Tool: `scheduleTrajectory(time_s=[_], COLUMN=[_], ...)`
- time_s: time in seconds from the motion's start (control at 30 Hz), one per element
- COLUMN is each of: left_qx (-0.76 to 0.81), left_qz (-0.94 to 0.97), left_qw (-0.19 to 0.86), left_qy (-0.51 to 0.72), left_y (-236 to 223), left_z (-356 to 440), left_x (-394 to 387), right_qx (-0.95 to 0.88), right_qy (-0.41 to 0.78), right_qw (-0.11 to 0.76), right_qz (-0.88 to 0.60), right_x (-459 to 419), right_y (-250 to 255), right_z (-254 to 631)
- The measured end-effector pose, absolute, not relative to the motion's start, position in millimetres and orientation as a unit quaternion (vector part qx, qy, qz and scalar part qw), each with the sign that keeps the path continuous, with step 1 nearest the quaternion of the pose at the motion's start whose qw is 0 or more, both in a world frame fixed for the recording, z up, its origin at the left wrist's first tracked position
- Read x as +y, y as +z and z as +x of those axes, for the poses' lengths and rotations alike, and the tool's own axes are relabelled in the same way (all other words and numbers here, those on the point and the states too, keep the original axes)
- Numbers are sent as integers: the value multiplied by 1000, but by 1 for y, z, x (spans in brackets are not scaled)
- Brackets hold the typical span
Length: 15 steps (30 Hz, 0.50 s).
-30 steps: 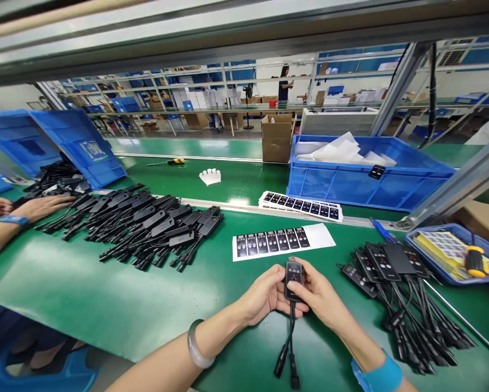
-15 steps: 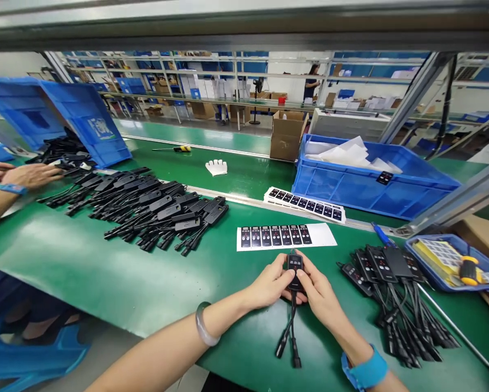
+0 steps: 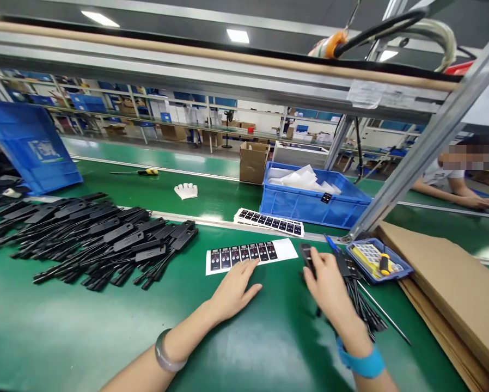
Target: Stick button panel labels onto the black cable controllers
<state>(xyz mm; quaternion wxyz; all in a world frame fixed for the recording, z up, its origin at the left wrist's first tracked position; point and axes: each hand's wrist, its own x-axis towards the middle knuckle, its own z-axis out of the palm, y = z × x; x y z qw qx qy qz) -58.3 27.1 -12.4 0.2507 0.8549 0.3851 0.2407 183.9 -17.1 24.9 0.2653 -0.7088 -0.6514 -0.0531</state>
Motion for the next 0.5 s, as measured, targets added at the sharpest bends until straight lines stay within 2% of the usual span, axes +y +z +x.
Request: scheduleTrajectory(time_s=[0.1, 0.17, 0.33, 0.5], left_qx=[402, 403, 392, 389], left_qz=[880, 885, 890, 890], left_qw=[179, 155, 116, 104], left_qy=[178, 175, 202, 216], left_y=[-16, -17, -18, -16], left_z=[-62, -61, -59, -59], left_x=[31, 30, 27, 27], right_qx=[-592, -591, -702, -709], right_qy=[-88, -85, -6, 25], right_qw=[152, 139, 184, 263], right_qz=[-787, -790, -688, -654], right_x=[-16, -9, 42, 80], right_y=[38, 38, 12, -15], right_z=[217, 223, 181, 145])
